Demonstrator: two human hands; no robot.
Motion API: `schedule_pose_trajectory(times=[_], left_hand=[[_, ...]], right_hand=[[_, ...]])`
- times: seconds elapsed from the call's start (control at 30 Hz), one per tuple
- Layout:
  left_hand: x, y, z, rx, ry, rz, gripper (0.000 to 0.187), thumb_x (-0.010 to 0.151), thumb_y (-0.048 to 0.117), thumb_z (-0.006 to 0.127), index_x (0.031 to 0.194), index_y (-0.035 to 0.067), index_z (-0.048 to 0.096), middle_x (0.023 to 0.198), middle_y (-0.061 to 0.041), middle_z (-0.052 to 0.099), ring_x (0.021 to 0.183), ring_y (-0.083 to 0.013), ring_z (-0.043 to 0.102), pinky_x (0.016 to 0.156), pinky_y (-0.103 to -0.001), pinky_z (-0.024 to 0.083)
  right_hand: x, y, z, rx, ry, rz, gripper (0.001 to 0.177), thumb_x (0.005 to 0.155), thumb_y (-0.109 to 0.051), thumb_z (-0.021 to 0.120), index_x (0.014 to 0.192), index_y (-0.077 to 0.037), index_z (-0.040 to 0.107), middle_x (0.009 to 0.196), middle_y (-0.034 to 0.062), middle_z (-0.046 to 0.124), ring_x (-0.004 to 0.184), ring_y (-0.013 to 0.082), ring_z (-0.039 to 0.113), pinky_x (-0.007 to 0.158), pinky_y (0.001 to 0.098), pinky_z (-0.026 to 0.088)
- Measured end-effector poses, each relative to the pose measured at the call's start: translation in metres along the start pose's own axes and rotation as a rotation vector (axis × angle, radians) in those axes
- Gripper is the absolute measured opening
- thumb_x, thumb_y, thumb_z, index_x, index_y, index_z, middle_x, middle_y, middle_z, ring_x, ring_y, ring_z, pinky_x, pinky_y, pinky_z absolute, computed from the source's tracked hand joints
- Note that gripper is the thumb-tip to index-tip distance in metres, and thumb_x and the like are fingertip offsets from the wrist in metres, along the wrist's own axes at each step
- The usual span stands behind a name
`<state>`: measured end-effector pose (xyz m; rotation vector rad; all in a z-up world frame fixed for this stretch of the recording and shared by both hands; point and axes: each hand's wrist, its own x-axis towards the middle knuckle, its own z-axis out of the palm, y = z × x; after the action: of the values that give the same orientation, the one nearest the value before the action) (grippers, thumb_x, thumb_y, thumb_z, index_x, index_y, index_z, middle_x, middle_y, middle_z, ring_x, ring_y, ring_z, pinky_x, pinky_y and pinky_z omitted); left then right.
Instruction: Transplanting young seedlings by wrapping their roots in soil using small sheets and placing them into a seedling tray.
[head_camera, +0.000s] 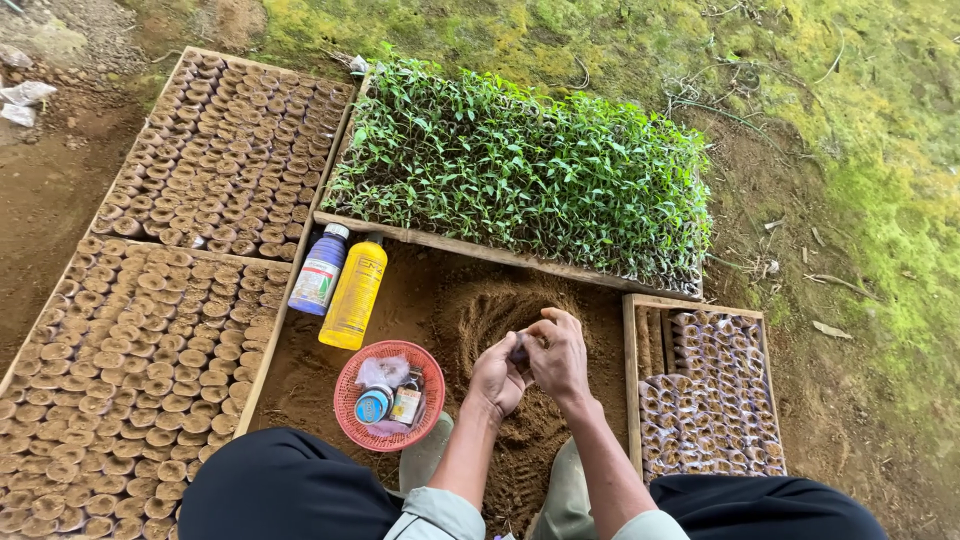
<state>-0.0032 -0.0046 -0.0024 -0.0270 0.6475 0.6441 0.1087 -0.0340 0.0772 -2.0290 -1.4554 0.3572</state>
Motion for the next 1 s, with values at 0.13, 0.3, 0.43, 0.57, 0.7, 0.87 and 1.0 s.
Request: schedule_pose_trajectory(times=[0.13,0.3,0.43,0.57,0.7,0.87,1.0], left_hand=[[0.007,-0.001,-0.002,-0.07,0.084,-0.006,0.029,0.106,0.028,0.056,0.114,0.007,0.074,0.095,-0.013,0.074,0.082,-0.027,0.073,0.079,-0.044,0.061],[0.0,-0.001,0.005,-0.123,0.112,-0.007,0.034,0.106,0.031,0.055,0.116,0.004,0.073,0.098,-0.014,0.076,0.086,-0.025,0.075,0.08,-0.037,0.061],[0.016,-0.007,-0.008,-0.17,0.132,-0.013,0.036,0.106,0.033,0.055,0.116,0.004,0.074,0.096,-0.013,0.077,0.083,-0.0233,0.074,0.077,-0.035,0.062],[0.009,-0.003,-0.001,-0.149,0.199,-0.072,0.042,0.104,0.046,0.053,0.117,0.01,0.07,0.098,-0.011,0.074,0.077,-0.021,0.071,0.075,-0.04,0.063],[0.032,-0.018,-0.033,0.008,0.351,-0.099,0.061,0.103,0.054,0.05,0.147,0.011,0.045,0.131,-0.02,0.055,0.097,-0.0423,0.071,0.085,-0.061,0.061],[0.052,-0.029,-0.051,-0.063,0.249,-0.184,0.045,0.104,0.048,0.047,0.118,0.01,0.067,0.102,-0.012,0.075,0.09,-0.0361,0.076,0.087,-0.058,0.06],[0.042,-0.017,-0.039,-0.164,0.22,-0.142,0.028,0.103,0.028,0.056,0.106,0.006,0.073,0.09,-0.01,0.078,0.076,-0.0237,0.075,0.079,-0.047,0.062]], right_hand=[[-0.003,-0.018,-0.014,0.043,0.055,0.008,0.013,0.084,-0.022,0.079,0.093,-0.014,0.077,0.123,0.0149,0.065,0.123,0.0365,0.06,0.106,0.0491,0.047],[-0.018,-0.033,-0.024,0.032,0.017,-0.154,0.022,0.073,-0.005,0.076,0.094,-0.011,0.077,0.14,0.0208,0.056,0.139,0.0469,0.043,0.114,0.0588,0.035],[-0.015,-0.026,-0.023,-0.018,-0.063,-0.145,0.02,0.073,-0.01,0.08,0.091,-0.017,0.079,0.148,0.0164,0.052,0.147,0.0472,0.033,0.117,0.0579,0.031],[-0.012,-0.029,-0.027,-0.024,-0.099,-0.143,0.012,0.077,-0.011,0.078,0.088,-0.016,0.078,0.149,0.0143,0.052,0.149,0.0459,0.031,0.118,0.0566,0.031],[-0.008,-0.032,-0.032,-0.04,-0.125,-0.103,0.006,0.081,-0.012,0.077,0.085,-0.017,0.078,0.15,0.014,0.051,0.15,0.0447,0.03,0.119,0.0562,0.029],[-0.009,-0.017,-0.029,-0.025,-0.151,-0.108,0.008,0.081,-0.014,0.079,0.087,-0.018,0.079,0.151,0.0124,0.05,0.15,0.0432,0.031,0.119,0.0552,0.032],[-0.014,-0.022,-0.029,-0.011,-0.178,-0.093,0.008,0.081,-0.013,0.078,0.088,-0.017,0.079,0.15,0.0122,0.052,0.149,0.0414,0.034,0.117,0.0549,0.035]])
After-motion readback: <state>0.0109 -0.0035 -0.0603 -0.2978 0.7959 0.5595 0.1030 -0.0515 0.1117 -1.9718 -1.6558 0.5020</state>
